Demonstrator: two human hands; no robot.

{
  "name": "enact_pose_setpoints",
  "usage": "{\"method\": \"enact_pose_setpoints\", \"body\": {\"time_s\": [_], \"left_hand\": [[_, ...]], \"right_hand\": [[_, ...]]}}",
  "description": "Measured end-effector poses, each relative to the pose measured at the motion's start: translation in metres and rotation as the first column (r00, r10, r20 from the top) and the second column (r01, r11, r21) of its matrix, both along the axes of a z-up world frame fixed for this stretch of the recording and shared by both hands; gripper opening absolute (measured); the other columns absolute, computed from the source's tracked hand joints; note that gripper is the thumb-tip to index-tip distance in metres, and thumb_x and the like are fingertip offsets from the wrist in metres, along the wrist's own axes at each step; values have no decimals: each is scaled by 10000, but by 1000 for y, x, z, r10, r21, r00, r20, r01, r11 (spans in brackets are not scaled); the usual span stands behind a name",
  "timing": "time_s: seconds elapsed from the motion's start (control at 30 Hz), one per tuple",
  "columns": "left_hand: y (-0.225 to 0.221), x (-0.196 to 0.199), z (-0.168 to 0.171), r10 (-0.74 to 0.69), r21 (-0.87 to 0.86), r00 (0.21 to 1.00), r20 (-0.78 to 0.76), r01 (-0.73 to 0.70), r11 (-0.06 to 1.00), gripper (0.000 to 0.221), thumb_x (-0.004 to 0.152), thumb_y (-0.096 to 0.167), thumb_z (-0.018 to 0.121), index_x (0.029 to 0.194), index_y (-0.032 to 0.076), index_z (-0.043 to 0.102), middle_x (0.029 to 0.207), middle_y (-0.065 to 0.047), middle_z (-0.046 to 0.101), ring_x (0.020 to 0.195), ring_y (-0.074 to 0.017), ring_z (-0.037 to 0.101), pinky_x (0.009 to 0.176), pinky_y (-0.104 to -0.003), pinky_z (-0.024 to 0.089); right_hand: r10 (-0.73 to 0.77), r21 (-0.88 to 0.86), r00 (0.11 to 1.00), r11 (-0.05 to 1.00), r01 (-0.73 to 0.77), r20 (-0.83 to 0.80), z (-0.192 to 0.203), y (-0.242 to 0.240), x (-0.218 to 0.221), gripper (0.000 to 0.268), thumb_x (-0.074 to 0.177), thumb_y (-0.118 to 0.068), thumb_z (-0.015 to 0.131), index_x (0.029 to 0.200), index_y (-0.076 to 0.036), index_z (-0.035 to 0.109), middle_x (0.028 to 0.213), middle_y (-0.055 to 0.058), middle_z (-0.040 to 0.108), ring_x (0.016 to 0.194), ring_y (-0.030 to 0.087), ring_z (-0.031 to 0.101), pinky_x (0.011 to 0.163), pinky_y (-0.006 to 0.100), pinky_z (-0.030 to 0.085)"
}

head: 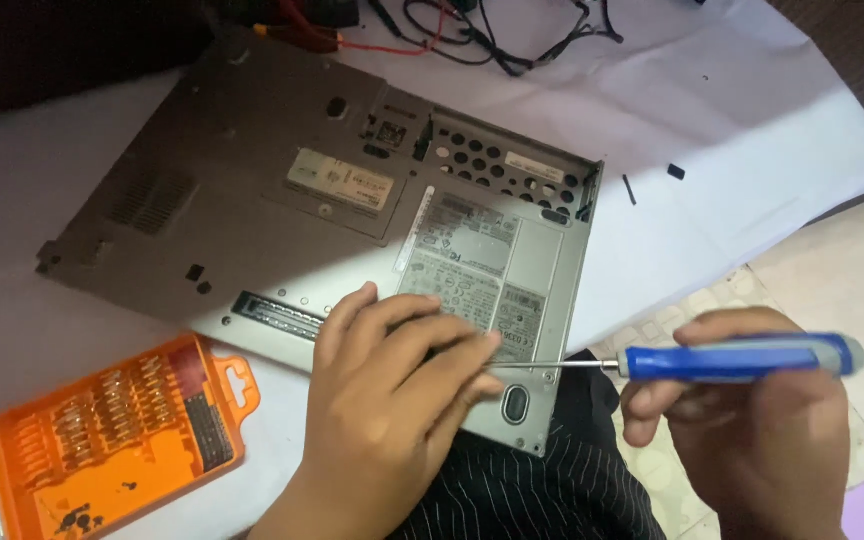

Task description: The person is unscrewing the bottom of a laptop, then flips it over and opens the lid to check the keyboard area.

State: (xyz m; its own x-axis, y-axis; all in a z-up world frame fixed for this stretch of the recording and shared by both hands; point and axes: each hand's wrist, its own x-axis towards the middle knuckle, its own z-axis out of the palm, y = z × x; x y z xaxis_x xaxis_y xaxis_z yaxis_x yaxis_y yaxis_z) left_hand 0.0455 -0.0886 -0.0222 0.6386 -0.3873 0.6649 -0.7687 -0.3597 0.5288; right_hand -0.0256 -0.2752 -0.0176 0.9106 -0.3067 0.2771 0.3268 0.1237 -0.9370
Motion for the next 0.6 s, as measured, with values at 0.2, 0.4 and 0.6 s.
{"method": "enact_pose_setpoints", "body": {"time_s": [0.2, 0.4, 0.6], "left_hand": [[4, -1, -3, -13, 48, 999, 41, 11, 999, 556, 641, 405, 639, 1036, 46, 481, 922, -59, 552, 905, -250, 505, 844, -417, 353], [-3, 2, -2, -39, 199, 993, 114, 16, 980, 415, 655, 445, 621, 828, 71, 579, 886, -86, 563, 859, -269, 505, 784, -404, 342], [-6, 1, -1, -8, 277, 982, 190, -46, 960, 313, 679, 385, 584, 816, 103, 578, 873, -59, 559, 834, -259, 501, 753, -391, 349]], "right_hand": [[200, 232, 980, 952, -199, 17, 19, -15, 3, 338, 871, -238, 478, 959, 88, 489, 694, 260, 597, 604, 314, 608, 536, 356, 496], [-48, -355, 998, 934, 35, -30, 22, -50, -14, 287, 898, -257, 336, 1011, -5, 414, 681, 98, 613, 525, 160, 668, 525, 238, 604], [-218, -561, 975, 813, 156, -45, 29, -44, -17, 341, 836, -329, 357, 951, -10, 401, 901, 61, 460, 543, 183, 621, 478, 248, 578]]}}
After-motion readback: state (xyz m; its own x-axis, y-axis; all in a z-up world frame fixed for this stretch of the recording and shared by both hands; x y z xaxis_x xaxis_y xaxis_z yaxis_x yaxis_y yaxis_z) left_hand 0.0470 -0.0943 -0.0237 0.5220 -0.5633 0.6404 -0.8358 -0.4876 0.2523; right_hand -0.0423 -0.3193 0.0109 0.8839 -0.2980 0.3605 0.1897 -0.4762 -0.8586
